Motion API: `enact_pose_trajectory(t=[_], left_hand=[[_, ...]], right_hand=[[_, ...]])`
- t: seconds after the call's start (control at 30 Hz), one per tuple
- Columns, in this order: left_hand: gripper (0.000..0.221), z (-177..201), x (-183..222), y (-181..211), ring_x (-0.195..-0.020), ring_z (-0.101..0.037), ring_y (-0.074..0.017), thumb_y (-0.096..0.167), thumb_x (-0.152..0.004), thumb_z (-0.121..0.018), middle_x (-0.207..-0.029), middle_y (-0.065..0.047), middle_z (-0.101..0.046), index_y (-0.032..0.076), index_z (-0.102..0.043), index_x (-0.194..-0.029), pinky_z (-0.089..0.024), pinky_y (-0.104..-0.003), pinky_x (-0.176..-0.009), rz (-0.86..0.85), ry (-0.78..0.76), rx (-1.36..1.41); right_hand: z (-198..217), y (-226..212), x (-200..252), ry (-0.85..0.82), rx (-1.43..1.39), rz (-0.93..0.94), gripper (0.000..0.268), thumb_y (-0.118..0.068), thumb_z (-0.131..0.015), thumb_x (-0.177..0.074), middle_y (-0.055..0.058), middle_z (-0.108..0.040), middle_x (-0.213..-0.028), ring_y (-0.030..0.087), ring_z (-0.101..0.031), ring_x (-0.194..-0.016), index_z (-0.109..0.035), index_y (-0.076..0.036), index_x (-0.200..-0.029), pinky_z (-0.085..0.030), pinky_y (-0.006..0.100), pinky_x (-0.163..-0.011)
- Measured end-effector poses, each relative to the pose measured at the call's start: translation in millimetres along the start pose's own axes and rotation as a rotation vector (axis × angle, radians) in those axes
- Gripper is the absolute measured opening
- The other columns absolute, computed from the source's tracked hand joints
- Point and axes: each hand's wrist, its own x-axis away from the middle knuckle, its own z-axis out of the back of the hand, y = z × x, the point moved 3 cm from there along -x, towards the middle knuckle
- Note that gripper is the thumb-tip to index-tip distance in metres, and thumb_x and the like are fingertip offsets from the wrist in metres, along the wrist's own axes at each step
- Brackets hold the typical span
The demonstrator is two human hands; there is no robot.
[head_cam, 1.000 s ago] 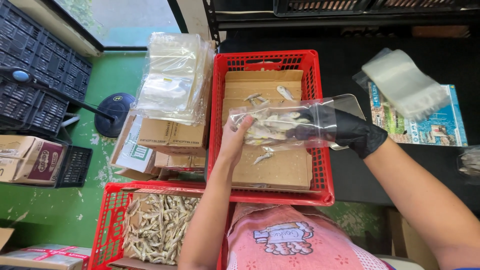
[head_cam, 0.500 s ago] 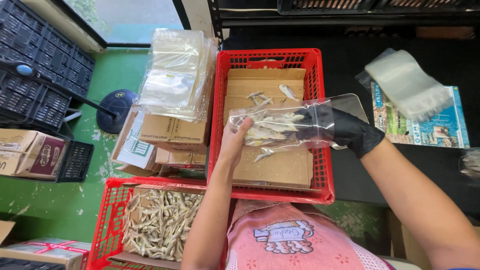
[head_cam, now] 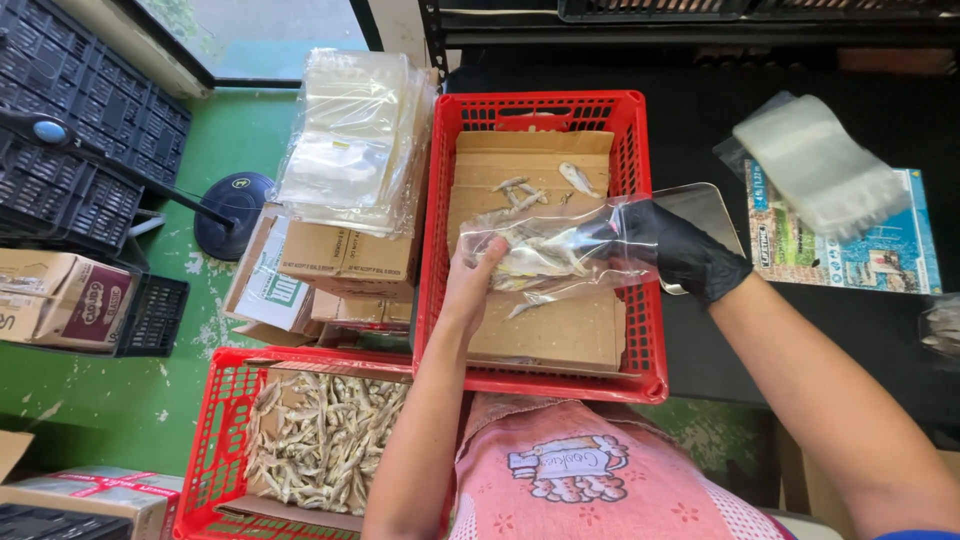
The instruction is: The person places small dried fish from a crate into plastic bags, weighs the bags on a digital scale, and adjusts the quantity in the bags by hand.
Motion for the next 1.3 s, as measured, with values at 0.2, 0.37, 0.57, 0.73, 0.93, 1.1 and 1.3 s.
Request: enact_pose_trajectory(t=[0.2, 0.37, 0.57, 0.73, 0.93, 1.1, 1.3], left_hand=[[0.057, 9, 4, 0, -0.112, -0.061, -0.02, 0.029, -0.082, -0.088, -0.124, -0.006, -0.06, 0.014, -0.056, -0.126, -0.059, -0.041, -0.093, 0.032, -0.075, -0.036], [0.064, 8, 4, 7, -0.115, -0.056, -0.0217, 0.022, -0.076, -0.092, -0.128, -0.009, -0.055, 0.012, -0.051, -0.125, -0.057, -0.041, -0.097, -0.009, -0.11, -0.057], [0.071, -5, 2, 6, -0.114, -0.059, -0.027, 0.011, -0.072, -0.093, -0.127, -0.013, -0.054, 0.011, -0.048, -0.127, -0.059, -0.041, -0.094, 0.024, -0.083, 0.035], [0.068, 1, 3, 11, -0.11, -0.064, -0.0282, 0.008, -0.069, -0.094, -0.122, -0.015, -0.059, 0.01, -0.051, -0.121, -0.062, -0.042, -0.088, 0.015, 0.016, 0.052], [0.064, 28, 1, 43, -0.107, -0.067, -0.0318, 0.013, -0.075, -0.091, -0.125, -0.018, -0.059, 0.014, -0.05, -0.124, -0.064, -0.047, -0.086, 0.029, 0.137, 0.154], [0.063, 47, -15, 48, -0.107, -0.068, -0.0377, 0.019, -0.081, -0.088, -0.121, -0.017, -0.062, 0.02, -0.046, -0.128, -0.066, -0.051, -0.081, 0.008, 0.187, 0.207], [0.06, 40, -22, 42, -0.107, -0.069, -0.0377, 0.015, -0.082, -0.087, -0.12, -0.019, -0.066, 0.018, -0.047, -0.128, -0.063, -0.054, -0.086, -0.026, 0.164, 0.272]], right_hand=[[-8, -12, -3, -0.023, -0.02, 0.081, 0.021, 0.0, -0.075, -0.082, 0.028, -0.075, -0.098, 0.038, -0.077, -0.086, -0.071, 0.01, -0.1, -0.066, 0.051, -0.079], [-45, -42, 8, -0.099, 0.078, 0.183, 0.022, -0.002, -0.073, -0.087, 0.029, -0.075, -0.1, 0.036, -0.077, -0.089, -0.072, 0.012, -0.104, -0.065, 0.049, -0.08], [-18, -14, -34, -0.14, 0.086, 0.144, 0.026, -0.004, -0.073, -0.086, 0.024, -0.076, -0.102, 0.03, -0.077, -0.092, -0.072, 0.011, -0.108, -0.064, 0.041, -0.081], [-40, -43, -20, -0.082, 0.157, 0.098, 0.025, 0.0, -0.072, -0.086, 0.026, -0.076, -0.098, 0.031, -0.077, -0.087, -0.072, 0.011, -0.109, -0.064, 0.038, -0.075], [18, -38, -65, 0.031, 0.226, 0.217, 0.028, -0.008, -0.072, -0.094, 0.022, -0.075, -0.106, 0.023, -0.077, -0.094, -0.071, 0.003, -0.12, -0.063, 0.027, -0.083], [36, 55, -131, 0.113, 0.743, 0.17, 0.034, -0.018, -0.087, -0.075, 0.009, -0.078, -0.099, 0.023, -0.074, -0.101, -0.081, -0.015, -0.108, -0.056, 0.034, -0.096], [-28, 69, -122, 0.319, 1.228, -0.065, 0.048, -0.029, -0.065, -0.093, 0.011, -0.059, -0.142, 0.033, -0.061, -0.128, -0.061, -0.012, -0.137, -0.05, 0.045, -0.111]])
